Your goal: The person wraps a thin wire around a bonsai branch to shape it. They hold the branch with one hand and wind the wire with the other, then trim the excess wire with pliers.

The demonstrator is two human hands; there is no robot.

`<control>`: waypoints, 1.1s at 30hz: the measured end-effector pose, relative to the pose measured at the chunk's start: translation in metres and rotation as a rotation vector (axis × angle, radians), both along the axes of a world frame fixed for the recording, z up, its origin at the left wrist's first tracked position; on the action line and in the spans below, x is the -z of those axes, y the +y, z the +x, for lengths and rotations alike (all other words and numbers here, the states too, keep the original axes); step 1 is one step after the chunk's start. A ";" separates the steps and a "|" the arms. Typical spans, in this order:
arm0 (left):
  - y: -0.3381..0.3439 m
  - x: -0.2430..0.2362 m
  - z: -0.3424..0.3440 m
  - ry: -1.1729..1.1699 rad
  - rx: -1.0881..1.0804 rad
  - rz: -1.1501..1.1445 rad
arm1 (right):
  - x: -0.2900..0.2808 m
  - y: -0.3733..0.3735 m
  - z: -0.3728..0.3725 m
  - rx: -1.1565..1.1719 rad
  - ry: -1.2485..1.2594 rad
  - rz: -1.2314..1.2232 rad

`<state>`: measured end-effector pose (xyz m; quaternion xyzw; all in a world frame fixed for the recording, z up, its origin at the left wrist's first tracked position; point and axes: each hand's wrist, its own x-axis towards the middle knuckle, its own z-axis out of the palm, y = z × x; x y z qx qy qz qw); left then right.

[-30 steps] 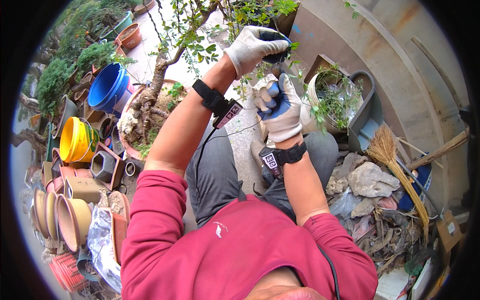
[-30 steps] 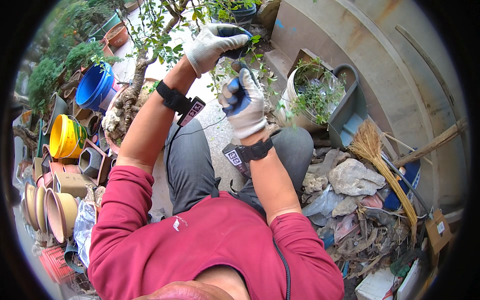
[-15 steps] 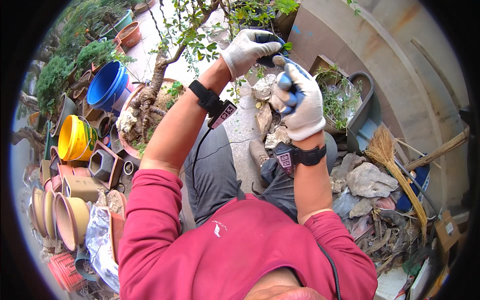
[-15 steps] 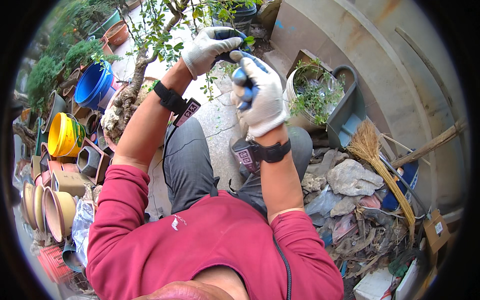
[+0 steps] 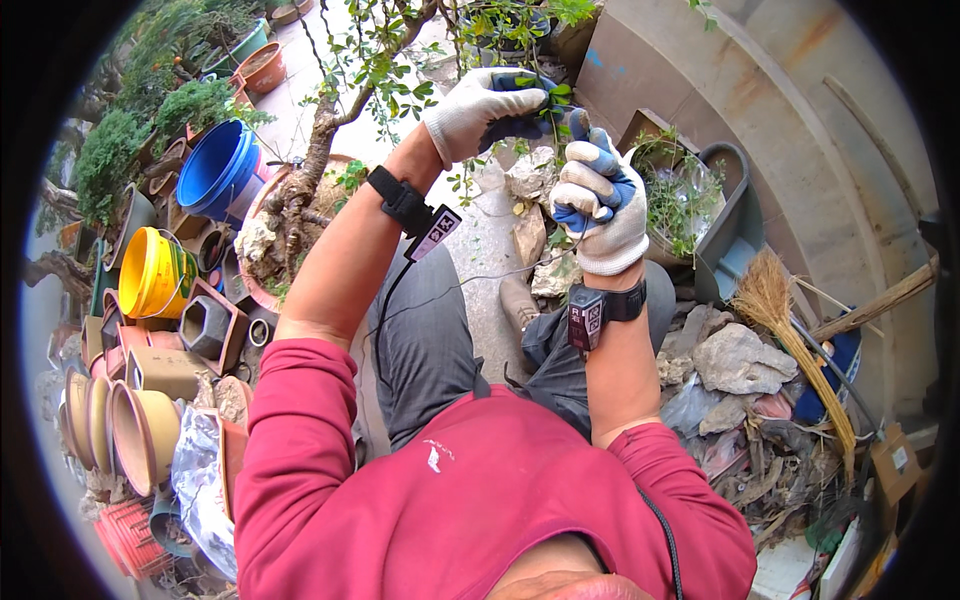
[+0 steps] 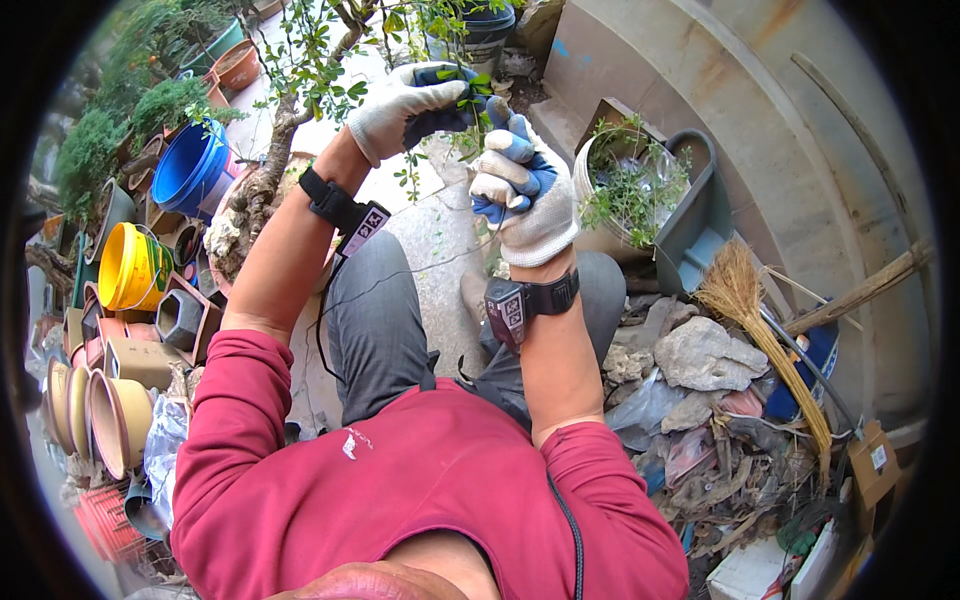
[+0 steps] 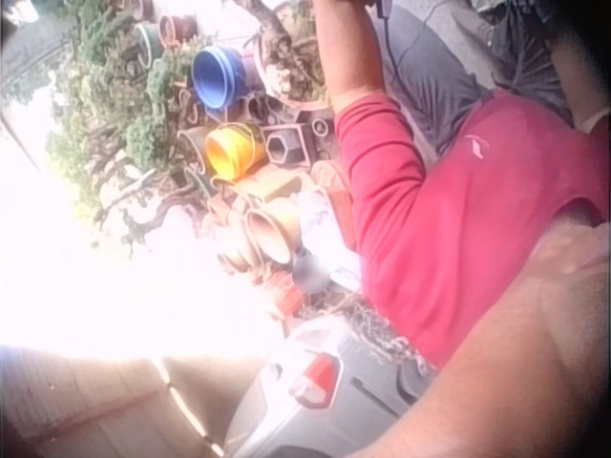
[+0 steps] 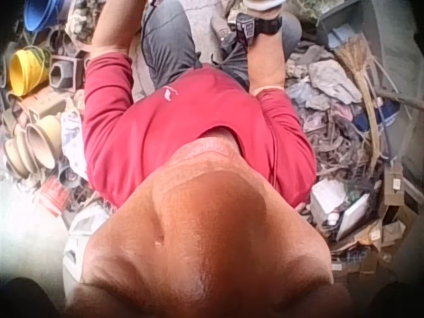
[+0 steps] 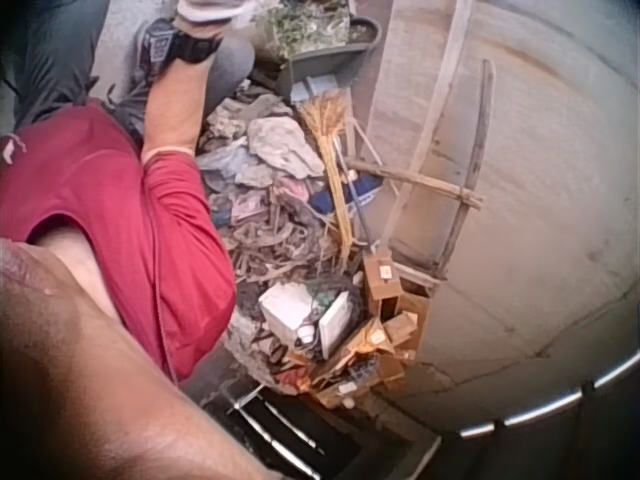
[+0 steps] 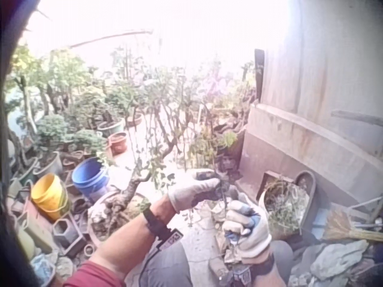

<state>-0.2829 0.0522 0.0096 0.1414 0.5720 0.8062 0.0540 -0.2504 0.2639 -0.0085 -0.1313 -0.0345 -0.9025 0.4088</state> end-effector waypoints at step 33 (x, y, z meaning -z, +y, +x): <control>-0.003 -0.037 0.030 0.114 -0.036 -0.191 | 0.062 0.042 0.043 0.116 0.433 0.307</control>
